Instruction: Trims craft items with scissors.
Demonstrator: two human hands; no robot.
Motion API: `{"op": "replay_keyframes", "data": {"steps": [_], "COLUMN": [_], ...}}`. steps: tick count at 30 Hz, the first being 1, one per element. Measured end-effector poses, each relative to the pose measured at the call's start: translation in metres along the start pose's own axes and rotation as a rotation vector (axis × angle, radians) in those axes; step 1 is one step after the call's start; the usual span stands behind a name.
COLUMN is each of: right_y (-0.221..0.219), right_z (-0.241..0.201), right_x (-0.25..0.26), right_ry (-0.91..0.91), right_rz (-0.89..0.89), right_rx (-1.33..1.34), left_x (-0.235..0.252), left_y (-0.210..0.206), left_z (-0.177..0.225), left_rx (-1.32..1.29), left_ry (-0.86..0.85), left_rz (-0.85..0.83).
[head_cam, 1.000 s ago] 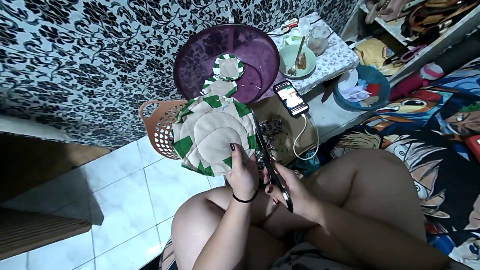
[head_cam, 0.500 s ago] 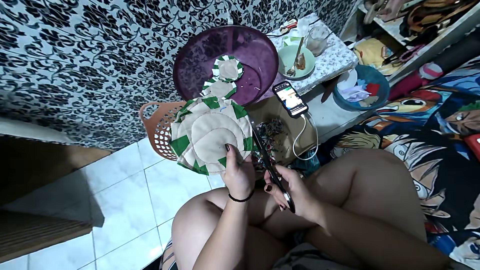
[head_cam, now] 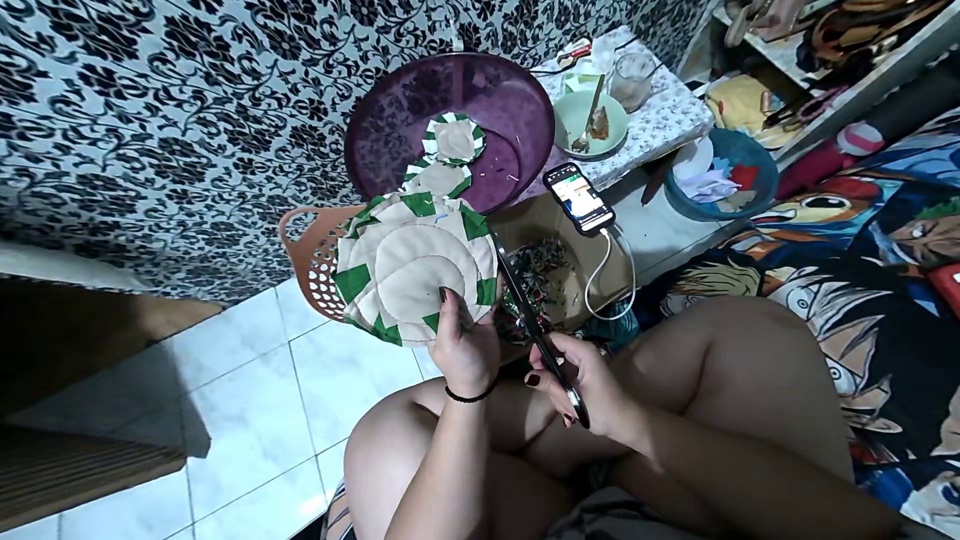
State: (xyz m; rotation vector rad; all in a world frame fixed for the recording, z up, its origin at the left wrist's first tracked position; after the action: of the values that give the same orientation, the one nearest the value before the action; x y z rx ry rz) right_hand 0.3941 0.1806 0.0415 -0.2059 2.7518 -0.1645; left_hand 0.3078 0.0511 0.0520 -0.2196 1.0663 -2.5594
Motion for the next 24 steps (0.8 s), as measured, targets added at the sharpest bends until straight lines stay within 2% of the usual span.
{"op": "replay_keyframes", "data": {"steps": [5, 10, 24], "right_y": [0.001, 0.006, 0.015], "right_z": [0.003, 0.009, -0.001], "right_x": [0.002, 0.009, 0.012], "right_ry": [0.028, 0.125, 0.081], "right_rz": [-0.024, -0.207, -0.150], "right_rx": [-0.012, 0.015, 0.067], "left_x": [0.002, 0.006, 0.006], "left_y": [0.002, 0.003, 0.009], "left_z": [0.001, 0.006, 0.007], "left_rx": [0.003, 0.035, 0.020], "left_ry": [0.000, 0.054, 0.109], "left_rz": [-0.010, -0.049, -0.161]}}
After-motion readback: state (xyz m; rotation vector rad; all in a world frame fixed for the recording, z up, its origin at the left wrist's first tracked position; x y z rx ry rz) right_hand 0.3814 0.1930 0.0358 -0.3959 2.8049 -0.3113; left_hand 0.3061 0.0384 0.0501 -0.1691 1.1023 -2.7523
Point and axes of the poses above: each hand's wrist, its own x-axis towards the middle knuckle, its own y-axis out of the back of the hand, z = x × y, the point moved 2 cm from there along x, towards the middle knuckle, and after that the axes turned 8 degrees about -y, right-handed, at the moved point
